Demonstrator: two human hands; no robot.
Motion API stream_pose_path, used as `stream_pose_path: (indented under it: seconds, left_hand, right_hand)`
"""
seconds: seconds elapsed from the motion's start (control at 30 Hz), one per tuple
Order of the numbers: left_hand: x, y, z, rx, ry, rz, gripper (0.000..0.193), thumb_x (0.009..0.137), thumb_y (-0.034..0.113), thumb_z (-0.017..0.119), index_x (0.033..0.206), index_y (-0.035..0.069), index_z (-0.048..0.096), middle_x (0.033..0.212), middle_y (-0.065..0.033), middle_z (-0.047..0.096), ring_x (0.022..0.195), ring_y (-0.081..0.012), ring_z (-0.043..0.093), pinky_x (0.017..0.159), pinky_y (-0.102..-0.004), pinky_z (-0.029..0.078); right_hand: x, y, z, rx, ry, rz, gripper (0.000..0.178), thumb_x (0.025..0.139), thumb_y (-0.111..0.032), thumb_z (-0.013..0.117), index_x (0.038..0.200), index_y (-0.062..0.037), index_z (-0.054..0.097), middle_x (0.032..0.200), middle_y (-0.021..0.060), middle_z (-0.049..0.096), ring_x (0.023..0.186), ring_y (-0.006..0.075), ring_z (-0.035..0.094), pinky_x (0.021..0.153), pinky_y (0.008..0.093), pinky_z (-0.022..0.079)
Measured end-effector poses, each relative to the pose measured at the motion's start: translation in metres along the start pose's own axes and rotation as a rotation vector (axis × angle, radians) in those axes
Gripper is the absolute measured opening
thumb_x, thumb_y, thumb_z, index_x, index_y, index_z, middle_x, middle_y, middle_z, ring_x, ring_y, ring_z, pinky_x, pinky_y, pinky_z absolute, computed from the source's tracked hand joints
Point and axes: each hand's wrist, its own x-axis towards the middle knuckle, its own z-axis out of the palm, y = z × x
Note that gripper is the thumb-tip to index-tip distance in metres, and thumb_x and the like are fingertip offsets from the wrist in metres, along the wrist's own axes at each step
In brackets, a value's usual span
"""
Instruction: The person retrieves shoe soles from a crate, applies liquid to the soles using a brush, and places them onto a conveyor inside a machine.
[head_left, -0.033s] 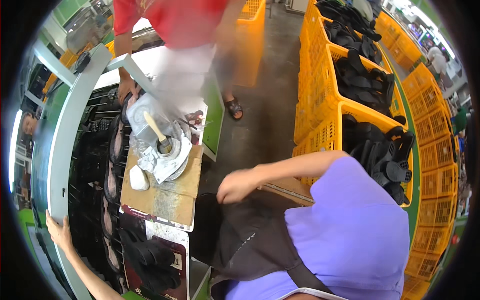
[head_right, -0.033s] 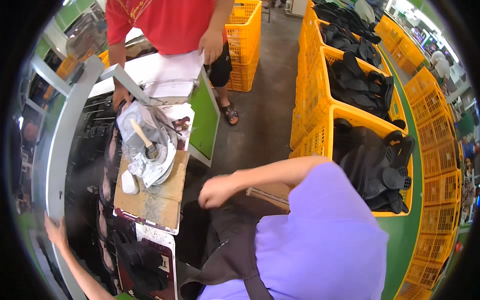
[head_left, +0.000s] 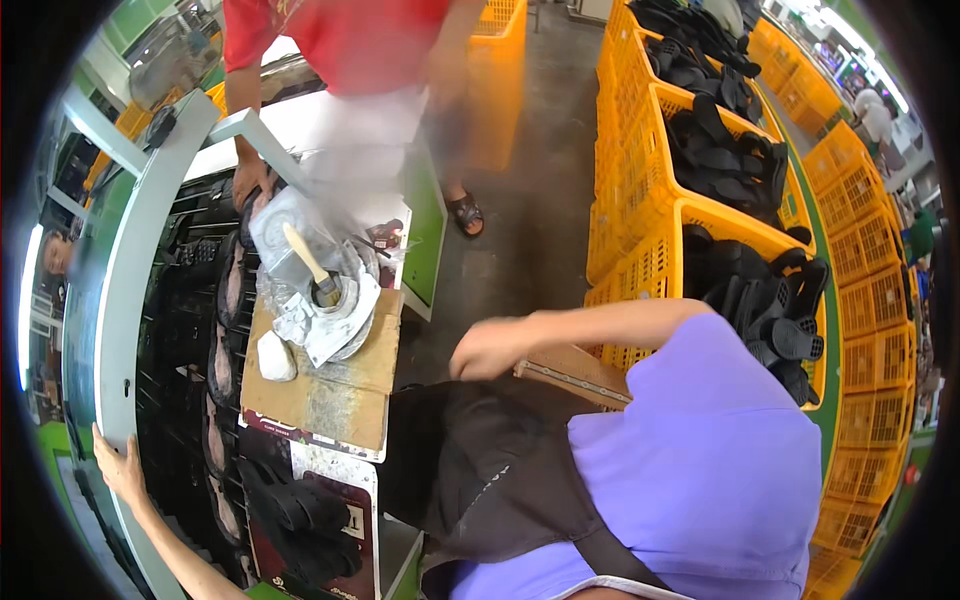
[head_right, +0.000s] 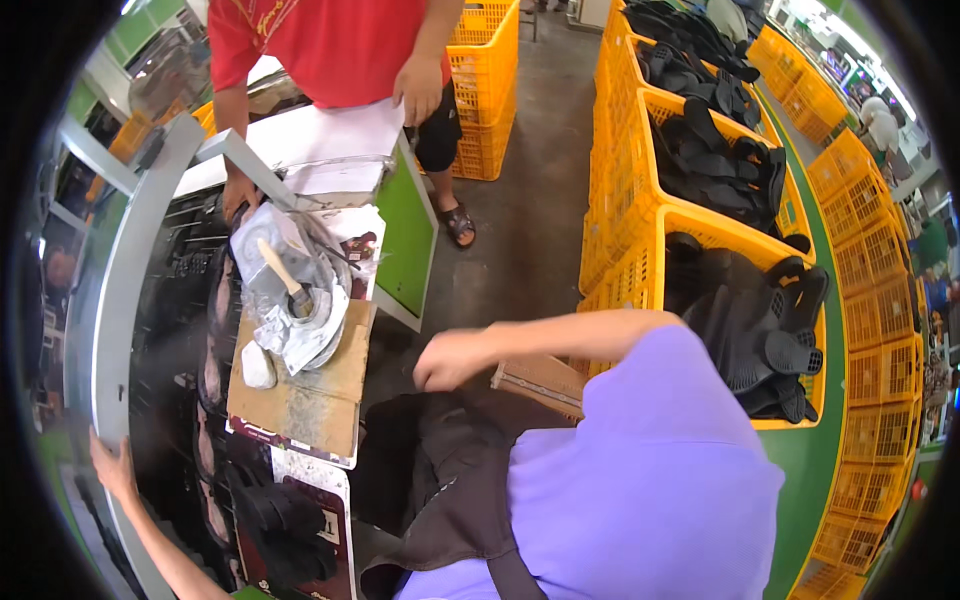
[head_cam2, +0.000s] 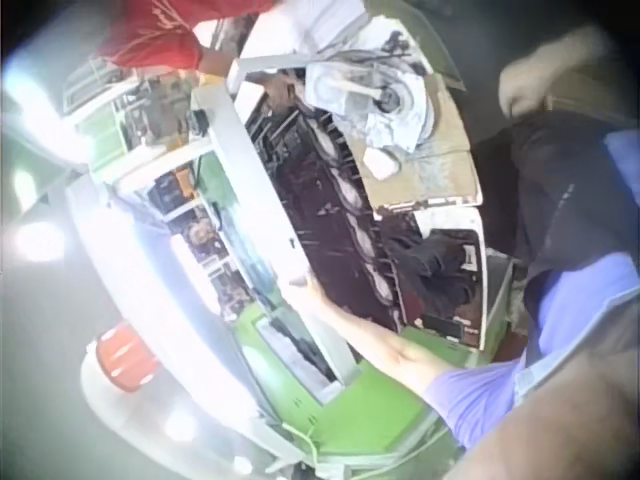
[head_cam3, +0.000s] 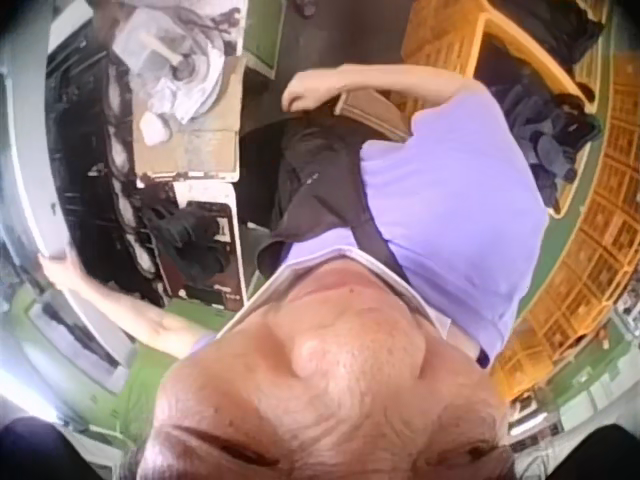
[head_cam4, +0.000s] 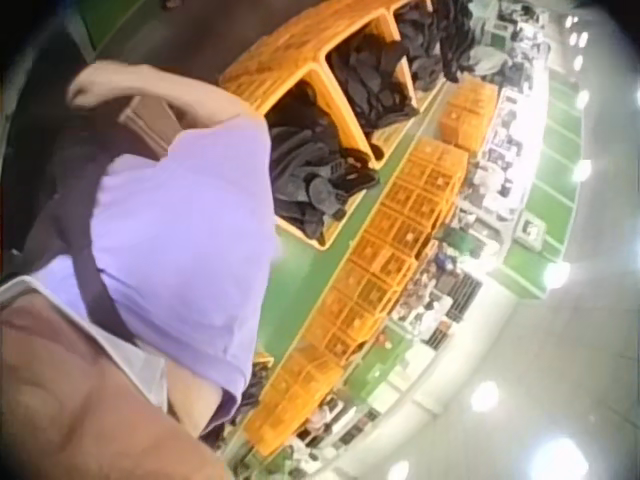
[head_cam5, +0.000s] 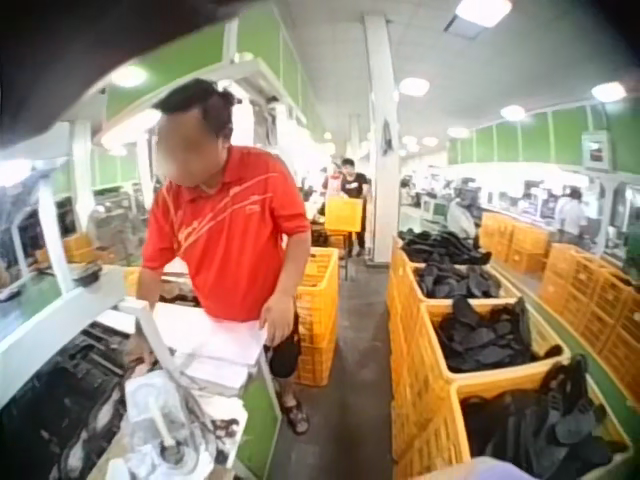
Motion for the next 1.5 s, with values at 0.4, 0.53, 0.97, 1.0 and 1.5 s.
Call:
stream_pose_path:
  seconds: [0.4,0.53,0.97,1.0,1.5]
  left_hand:
    - [0.003,-0.017,0.006,0.000,-0.074,-0.035,0.072,0.083,0.035,0.063,0.144,0.014,0.031,0.139,-0.0176,0.040,0.124,-0.0364,0.043,0.099,-0.0438,0.039]
    - [0.009,-0.001,0.011,-0.009,-0.113,-0.095,0.072,0.082,0.030,0.064,0.143,0.012,0.031,0.138,-0.0209,0.040,0.124,-0.0383,0.043,0.099,-0.0441,0.039]
    - [0.005,0.026,0.013,0.007,0.023,-0.107,0.067,0.085,0.035,0.062,0.141,0.011,0.034,0.137,-0.0207,0.043,0.126,-0.0358,0.042,0.102,-0.0423,0.035]
    - [0.004,0.024,0.014,0.012,0.007,-0.082,0.067,0.085,0.035,0.062,0.141,0.011,0.034,0.137,-0.0207,0.043,0.126,-0.0358,0.042,0.102,-0.0423,0.035]
    - [0.001,-0.013,0.017,0.138,-0.035,0.019,0.066,0.087,0.031,0.059,0.143,0.009,0.032,0.141,-0.0173,0.041,0.128,-0.0335,0.040,0.104,-0.0414,0.035]
  right_hand:
    - [-0.240,0.199,-0.079,-0.323,1.173,0.700,0.019,0.080,-0.014,0.057,0.090,-0.0028,0.068,0.089,0.0177,0.066,0.087,0.0352,0.063,0.077,0.0403,0.050]
    - [-0.273,0.210,-0.060,-0.678,0.846,0.831,0.020,0.081,-0.015,0.058,0.093,-0.0034,0.068,0.089,0.0194,0.065,0.087,0.0369,0.061,0.078,0.0416,0.049]
    - [-0.262,0.241,-0.007,-0.430,0.281,0.820,0.023,0.077,-0.021,0.057,0.090,-0.0071,0.071,0.086,0.0180,0.068,0.081,0.0359,0.065,0.077,0.0424,0.051]
    - [-0.266,0.253,-0.006,-0.497,0.202,0.841,0.024,0.075,-0.020,0.056,0.089,-0.0093,0.072,0.086,0.0167,0.068,0.081,0.0351,0.065,0.076,0.0429,0.052]
    - [-0.356,0.256,-0.104,-0.591,1.335,0.928,0.022,0.081,-0.009,0.057,0.100,-0.0037,0.066,0.105,0.0184,0.059,0.102,0.0354,0.056,0.089,0.0397,0.046]
